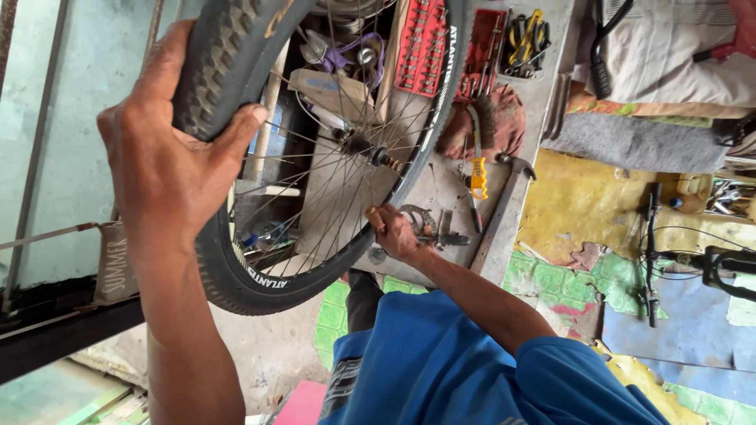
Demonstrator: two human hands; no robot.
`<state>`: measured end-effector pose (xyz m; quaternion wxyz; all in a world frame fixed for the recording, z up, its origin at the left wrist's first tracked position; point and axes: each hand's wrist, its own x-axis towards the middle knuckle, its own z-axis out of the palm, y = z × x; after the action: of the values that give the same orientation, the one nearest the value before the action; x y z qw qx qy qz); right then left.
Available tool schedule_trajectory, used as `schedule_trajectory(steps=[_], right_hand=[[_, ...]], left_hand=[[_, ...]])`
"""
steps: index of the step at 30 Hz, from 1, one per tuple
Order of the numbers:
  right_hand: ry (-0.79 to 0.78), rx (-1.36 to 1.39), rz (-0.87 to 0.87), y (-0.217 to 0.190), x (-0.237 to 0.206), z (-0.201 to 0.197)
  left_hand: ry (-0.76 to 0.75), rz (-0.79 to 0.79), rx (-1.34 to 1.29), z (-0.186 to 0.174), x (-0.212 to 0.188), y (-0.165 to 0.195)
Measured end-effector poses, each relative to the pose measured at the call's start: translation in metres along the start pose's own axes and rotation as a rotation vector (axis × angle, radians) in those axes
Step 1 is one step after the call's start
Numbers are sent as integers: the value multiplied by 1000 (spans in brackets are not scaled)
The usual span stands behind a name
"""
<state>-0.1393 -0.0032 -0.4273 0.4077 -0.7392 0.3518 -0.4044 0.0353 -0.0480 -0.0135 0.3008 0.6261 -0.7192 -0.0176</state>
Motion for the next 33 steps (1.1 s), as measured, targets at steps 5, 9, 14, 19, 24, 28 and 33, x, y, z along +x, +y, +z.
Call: schedule_trajectory(steps=[5, 9, 14, 19, 24, 28, 33], right_hand=[[-163, -80, 154, -13, 4, -16], [133, -163, -222, -34, 23, -41], [-265, 57, 131, -32, 26, -25], [-105, -188, -446, -30, -25, 28], [-295, 436, 285, -31, -14, 9], [-33, 672, 413, -52, 26, -16], [19, 739, 572, -71, 23, 14]], left_hand=[[17, 3, -7, 2, 2, -1], [10, 41, 66, 1, 3, -4], [33, 29, 118, 4, 1, -2], [58, -15, 75, 2, -5, -6], [83, 67, 27, -2, -9, -17], [25, -121, 13, 0, -11, -20], [48, -52, 102, 11, -12, -19]])
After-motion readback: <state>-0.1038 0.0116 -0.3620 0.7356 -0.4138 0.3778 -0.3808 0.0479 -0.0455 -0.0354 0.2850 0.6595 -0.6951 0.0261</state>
